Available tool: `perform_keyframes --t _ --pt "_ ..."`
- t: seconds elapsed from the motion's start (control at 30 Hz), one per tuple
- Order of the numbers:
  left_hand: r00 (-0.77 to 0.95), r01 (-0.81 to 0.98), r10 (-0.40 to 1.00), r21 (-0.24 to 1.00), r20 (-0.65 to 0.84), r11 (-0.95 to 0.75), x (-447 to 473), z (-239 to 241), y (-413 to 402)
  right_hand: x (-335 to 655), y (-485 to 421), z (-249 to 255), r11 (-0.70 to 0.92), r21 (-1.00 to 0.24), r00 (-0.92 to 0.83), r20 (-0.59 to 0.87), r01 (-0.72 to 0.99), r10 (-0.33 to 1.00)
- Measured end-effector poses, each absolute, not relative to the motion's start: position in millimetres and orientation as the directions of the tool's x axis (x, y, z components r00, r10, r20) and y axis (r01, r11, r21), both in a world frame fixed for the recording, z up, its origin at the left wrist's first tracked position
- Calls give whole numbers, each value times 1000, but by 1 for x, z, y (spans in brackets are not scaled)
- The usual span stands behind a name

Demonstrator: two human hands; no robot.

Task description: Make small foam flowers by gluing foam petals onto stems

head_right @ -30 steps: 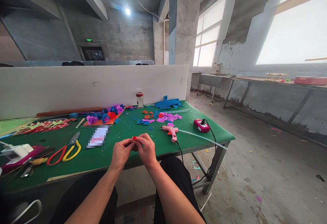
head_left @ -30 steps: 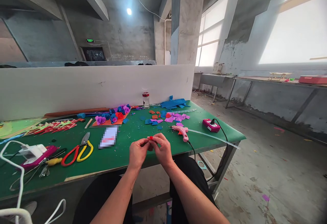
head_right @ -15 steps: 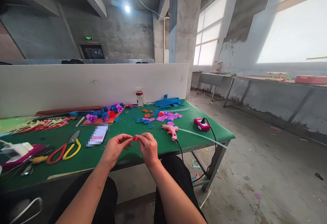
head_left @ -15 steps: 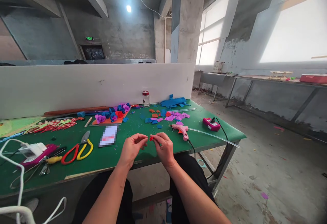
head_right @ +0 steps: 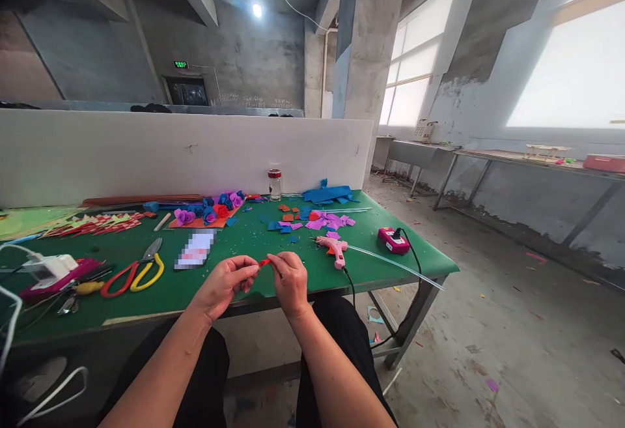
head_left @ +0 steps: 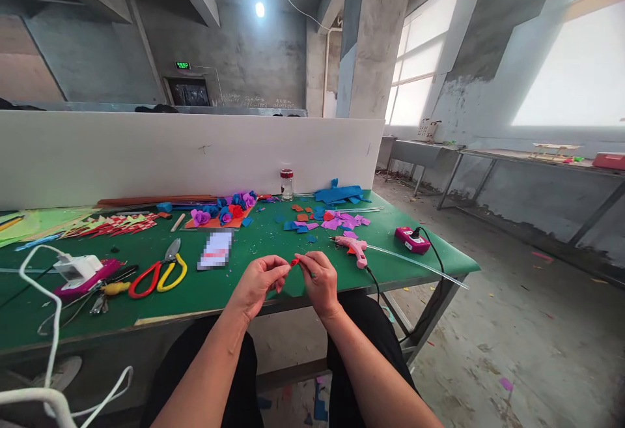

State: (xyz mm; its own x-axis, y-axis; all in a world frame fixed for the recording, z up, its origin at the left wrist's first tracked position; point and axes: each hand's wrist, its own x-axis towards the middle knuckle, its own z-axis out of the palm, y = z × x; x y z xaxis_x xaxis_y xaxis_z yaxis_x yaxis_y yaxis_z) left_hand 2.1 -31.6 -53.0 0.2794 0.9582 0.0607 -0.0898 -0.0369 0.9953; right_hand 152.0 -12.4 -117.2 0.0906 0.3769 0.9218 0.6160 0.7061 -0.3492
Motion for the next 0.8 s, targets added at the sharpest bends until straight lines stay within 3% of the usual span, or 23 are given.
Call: perform_keyframes --t 0.8 --pt "225 42 970 993 97 -110 2 -50 -32 151 -14 -121 665 -354 40 898 658 438"
